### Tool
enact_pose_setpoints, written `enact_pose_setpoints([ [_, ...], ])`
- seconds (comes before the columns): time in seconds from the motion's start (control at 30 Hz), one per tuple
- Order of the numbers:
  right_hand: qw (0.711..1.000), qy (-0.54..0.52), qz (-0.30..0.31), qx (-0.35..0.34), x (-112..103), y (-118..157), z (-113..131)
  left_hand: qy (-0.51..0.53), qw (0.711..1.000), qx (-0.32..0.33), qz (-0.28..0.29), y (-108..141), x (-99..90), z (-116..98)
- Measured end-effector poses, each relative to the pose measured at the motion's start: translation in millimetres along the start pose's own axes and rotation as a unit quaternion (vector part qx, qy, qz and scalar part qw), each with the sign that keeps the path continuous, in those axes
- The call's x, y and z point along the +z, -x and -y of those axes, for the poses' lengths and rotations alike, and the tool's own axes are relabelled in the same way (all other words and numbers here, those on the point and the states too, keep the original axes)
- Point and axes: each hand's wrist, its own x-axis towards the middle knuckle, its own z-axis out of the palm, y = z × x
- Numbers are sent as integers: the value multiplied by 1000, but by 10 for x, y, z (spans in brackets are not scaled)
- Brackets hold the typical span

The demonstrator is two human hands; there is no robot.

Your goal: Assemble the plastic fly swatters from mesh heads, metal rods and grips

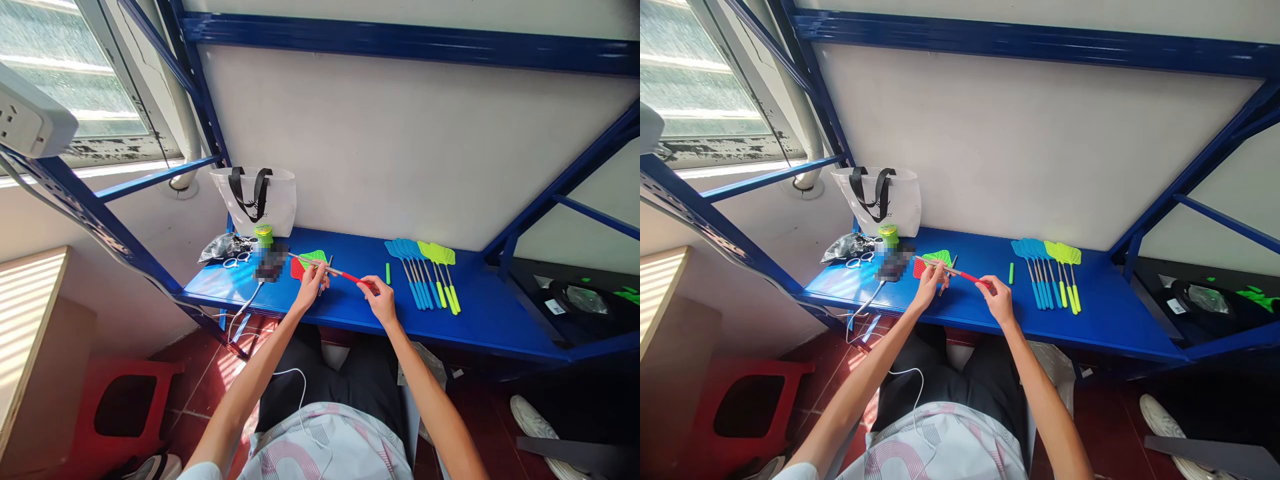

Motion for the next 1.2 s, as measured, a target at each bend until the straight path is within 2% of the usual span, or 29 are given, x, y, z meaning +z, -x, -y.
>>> enact_pose_setpoints([
  [0.13, 999, 41, 8, -22, 2, 5, 23, -36, 999, -11, 22, 27, 23, 5],
  [0.37, 986, 118, 107, -48, 36, 40, 21, -139, 988, 7, 70, 97, 41, 14],
  [0.67, 966, 176, 146, -125, 45, 56, 46, -284, 948, 73, 127, 138, 12, 66],
  [0.73, 967, 175, 140, -121, 45, 56, 55, -311, 939, 92, 116, 133, 16, 74],
  [0.8, 972, 173, 121, -107, 47, 51, 45, -359, 923, 114, 76, 120, 21, 96],
  [0.9, 979, 174, 81, -73, 50, 30, -6, -466, 874, 135, -13, 108, 19, 161],
  [0.97, 980, 180, 67, -48, 50, 12, -48, -532, 835, 133, -47, 115, 9, 224],
  [1.07, 976, 206, 72, -26, 53, -1, -81, -585, 799, 129, -48, 138, -8, 324],
  [1.2, 956, 277, 84, -38, 76, 21, -23, -597, 790, 132, -31, 146, -18, 425],
])
